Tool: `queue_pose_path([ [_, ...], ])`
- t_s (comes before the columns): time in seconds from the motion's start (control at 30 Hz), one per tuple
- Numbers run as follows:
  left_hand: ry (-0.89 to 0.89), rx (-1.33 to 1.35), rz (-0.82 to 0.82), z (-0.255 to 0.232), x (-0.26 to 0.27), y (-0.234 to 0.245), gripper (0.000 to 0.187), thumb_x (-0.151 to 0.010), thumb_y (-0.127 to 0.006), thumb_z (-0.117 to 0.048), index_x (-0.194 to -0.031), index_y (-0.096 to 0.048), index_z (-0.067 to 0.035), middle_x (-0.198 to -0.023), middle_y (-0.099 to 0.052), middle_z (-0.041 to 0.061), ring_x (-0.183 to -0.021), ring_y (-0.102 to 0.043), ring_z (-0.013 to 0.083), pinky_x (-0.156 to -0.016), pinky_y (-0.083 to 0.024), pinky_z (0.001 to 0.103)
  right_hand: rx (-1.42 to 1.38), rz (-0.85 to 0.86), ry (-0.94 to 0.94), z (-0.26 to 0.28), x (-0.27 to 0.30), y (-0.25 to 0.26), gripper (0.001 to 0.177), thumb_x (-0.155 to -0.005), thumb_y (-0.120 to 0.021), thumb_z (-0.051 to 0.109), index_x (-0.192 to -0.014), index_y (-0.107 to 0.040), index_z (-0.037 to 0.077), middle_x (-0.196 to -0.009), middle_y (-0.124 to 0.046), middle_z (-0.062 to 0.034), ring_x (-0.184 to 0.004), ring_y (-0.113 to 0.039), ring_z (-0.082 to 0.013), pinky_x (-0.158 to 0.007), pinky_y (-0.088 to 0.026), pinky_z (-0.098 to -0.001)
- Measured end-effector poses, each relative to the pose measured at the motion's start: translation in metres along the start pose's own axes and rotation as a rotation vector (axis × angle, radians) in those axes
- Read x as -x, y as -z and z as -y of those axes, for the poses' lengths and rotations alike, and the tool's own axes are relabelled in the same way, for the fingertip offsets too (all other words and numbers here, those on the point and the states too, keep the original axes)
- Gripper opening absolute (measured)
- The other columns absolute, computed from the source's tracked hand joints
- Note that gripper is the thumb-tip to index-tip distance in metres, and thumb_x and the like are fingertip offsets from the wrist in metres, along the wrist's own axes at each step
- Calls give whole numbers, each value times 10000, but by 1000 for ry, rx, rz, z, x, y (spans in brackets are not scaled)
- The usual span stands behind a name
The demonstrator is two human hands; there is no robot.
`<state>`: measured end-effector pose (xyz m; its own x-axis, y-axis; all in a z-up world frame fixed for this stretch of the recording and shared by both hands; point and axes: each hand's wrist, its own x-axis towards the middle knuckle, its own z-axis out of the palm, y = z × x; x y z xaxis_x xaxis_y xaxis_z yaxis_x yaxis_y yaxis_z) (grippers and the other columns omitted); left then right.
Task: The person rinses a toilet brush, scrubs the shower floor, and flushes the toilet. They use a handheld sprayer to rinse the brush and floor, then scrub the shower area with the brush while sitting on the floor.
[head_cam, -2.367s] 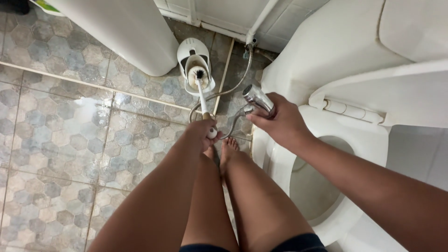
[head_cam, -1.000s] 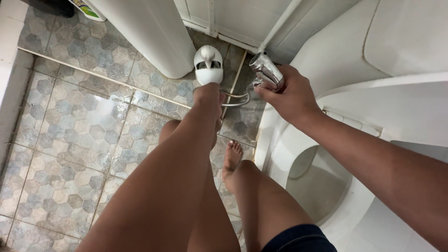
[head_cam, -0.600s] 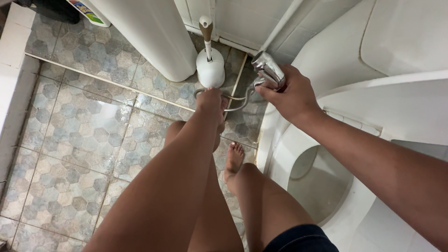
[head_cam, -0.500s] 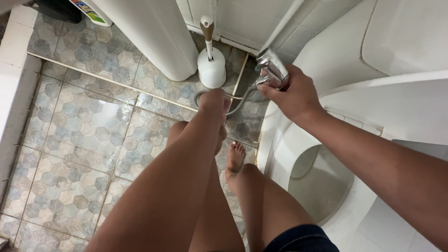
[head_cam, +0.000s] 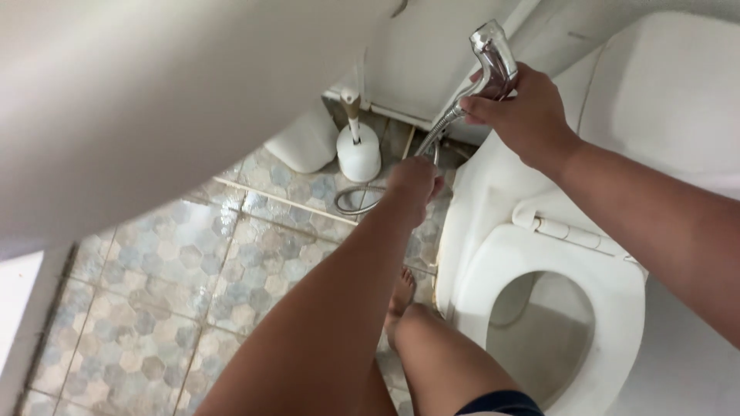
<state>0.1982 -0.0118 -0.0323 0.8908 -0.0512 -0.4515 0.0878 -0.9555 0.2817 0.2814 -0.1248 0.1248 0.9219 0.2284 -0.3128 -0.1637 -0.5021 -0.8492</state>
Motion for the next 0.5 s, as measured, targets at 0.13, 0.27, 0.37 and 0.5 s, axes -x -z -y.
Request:
queue_pose_path([
  [0.13, 662, 1858, -52, -32, 12, 79, 587, -944, -433, 10, -1493, -552, -164, -989, -507, 42, -675, -526, 127, -536, -405, 215, -59, 29, 78, 27, -18, 13, 267, -860, -805, 139, -1089, -669, 111, -783, -634, 25, -768, -728, -99, -836, -684, -207],
  [0.27, 633, 1729, -44, -53, 27, 138, 621, -963, -433, -100, -1556, -521, -263, -842, -574, 19, -748, -643, 119, -621, -442, 226, -58, 11, 127, 42, -35, 24, 274, -852, -820, 103, -1082, -675, 141, -837, -710, -8, -788, -739, -98, -823, -688, -197],
  [0.37, 539, 1824, -115, -61, 9, 142, 600, -974, -421, -100, -1567, -496, -145, -959, -567, 42, -704, -520, 119, -637, -488, 199, 50, -1, 126, 59, -40, 37, 279, -842, -829, 143, -1071, -676, 189, -871, -752, 33, -807, -763, -71, -804, -607, -184],
  [0.5, 481, 1852, -140, -70, -6, 149, 587, -962, -418, -67, -1546, -467, -92, -1452, -564, 89, -806, -544, 143, -712, -552, 220, 101, 14, 144, 70, -48, 53, 283, -861, -849, 200, -1067, -655, 199, -894, -735, 54, -839, -753, -79, -821, -581, -217],
])
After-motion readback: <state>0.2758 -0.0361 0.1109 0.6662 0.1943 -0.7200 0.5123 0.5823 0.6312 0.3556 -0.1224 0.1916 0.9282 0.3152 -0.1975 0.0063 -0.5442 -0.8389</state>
